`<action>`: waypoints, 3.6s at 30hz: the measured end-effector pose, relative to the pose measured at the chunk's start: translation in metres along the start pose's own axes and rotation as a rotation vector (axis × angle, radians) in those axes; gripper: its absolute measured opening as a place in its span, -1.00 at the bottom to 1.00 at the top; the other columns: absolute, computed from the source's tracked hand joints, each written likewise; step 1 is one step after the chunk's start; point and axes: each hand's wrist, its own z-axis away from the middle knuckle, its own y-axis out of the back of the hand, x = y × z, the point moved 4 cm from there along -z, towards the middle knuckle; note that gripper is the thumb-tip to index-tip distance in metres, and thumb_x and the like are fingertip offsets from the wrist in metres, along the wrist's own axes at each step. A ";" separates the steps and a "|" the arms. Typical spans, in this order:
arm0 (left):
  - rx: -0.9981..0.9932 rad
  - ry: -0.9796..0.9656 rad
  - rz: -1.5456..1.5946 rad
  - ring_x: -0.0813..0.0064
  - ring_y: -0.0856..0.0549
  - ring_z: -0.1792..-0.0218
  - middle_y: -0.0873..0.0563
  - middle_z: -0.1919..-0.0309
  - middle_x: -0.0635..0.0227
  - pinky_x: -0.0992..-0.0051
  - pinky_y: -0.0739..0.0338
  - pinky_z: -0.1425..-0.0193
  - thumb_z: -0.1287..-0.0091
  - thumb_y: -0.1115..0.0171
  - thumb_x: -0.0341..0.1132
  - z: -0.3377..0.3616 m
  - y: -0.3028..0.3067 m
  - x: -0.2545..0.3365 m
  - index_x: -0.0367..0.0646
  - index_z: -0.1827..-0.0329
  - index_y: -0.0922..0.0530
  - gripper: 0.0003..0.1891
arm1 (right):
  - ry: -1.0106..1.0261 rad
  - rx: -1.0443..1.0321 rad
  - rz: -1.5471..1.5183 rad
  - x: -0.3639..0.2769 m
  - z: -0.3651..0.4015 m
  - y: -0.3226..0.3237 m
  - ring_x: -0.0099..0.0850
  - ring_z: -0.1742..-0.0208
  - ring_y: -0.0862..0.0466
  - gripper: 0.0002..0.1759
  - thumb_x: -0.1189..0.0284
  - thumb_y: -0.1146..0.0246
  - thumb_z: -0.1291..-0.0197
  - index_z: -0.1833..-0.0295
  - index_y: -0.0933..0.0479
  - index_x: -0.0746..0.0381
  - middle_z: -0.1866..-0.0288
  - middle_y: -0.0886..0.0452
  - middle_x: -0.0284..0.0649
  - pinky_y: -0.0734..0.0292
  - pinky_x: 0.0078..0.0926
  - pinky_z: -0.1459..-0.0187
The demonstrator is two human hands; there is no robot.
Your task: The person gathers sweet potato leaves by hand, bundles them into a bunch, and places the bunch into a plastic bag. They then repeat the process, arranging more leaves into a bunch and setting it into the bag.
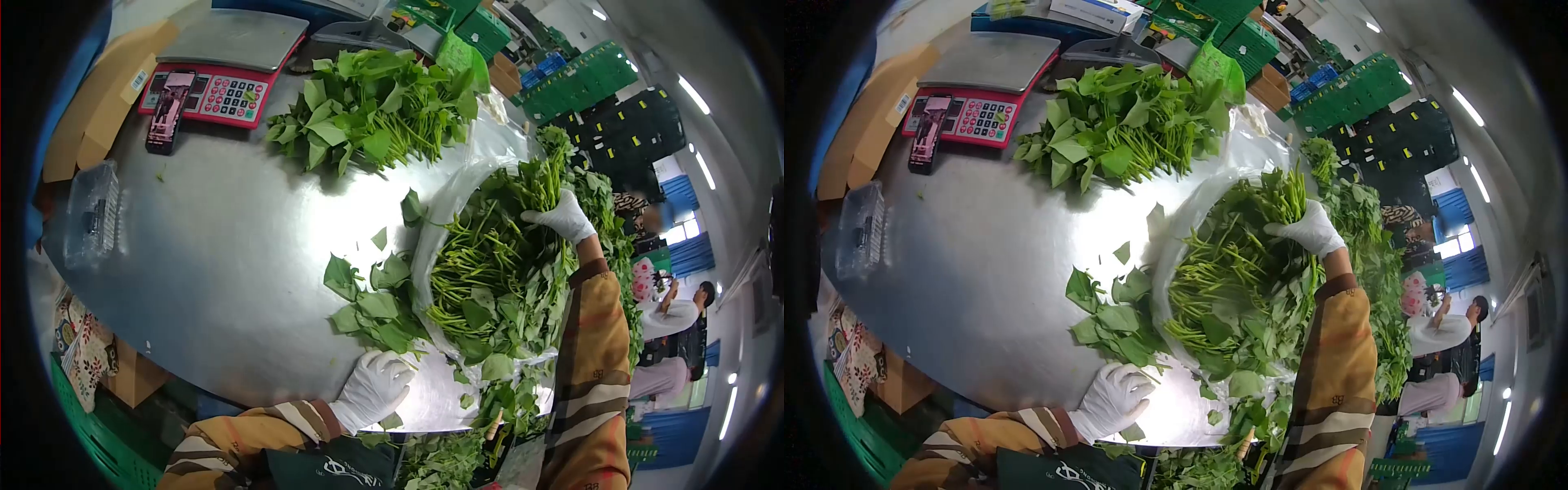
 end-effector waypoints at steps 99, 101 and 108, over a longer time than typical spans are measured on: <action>-0.179 -0.100 -0.350 0.14 -0.35 -0.35 -0.47 -0.30 0.17 0.08 -0.11 -0.44 -0.25 -0.24 -0.02 -0.249 0.025 -0.005 0.17 -0.24 -0.56 -0.52 | -0.066 1.084 -0.760 0.011 0.370 0.057 -0.54 0.18 -0.66 -0.62 0.53 -0.47 -0.02 0.00 -0.60 0.34 0.13 -0.71 -0.28 -0.55 -0.56 0.06; 0.073 -0.233 -0.351 0.12 -0.37 -0.33 -0.48 -0.28 0.14 0.08 -0.12 -0.44 -0.19 -0.30 -0.07 -0.234 0.040 0.019 0.10 -0.19 -0.59 -0.53 | -0.110 1.024 -0.813 -0.005 0.379 0.039 -0.54 0.18 -0.66 -0.62 0.50 -0.47 -0.04 0.00 -0.61 0.32 0.15 -0.71 -0.29 -0.55 -0.56 0.06; 0.065 -0.549 0.399 0.26 -0.60 0.06 -0.64 0.18 0.25 0.24 -0.39 -0.20 -0.18 -0.42 -0.09 -0.166 0.126 0.161 -0.19 0.06 -0.61 -0.60 | -0.019 0.701 -0.844 -0.085 0.375 -0.026 -0.50 0.04 -0.63 -0.43 0.46 -0.47 -0.04 -0.20 -0.51 0.31 -0.01 -0.67 -0.25 -0.52 -0.47 -0.09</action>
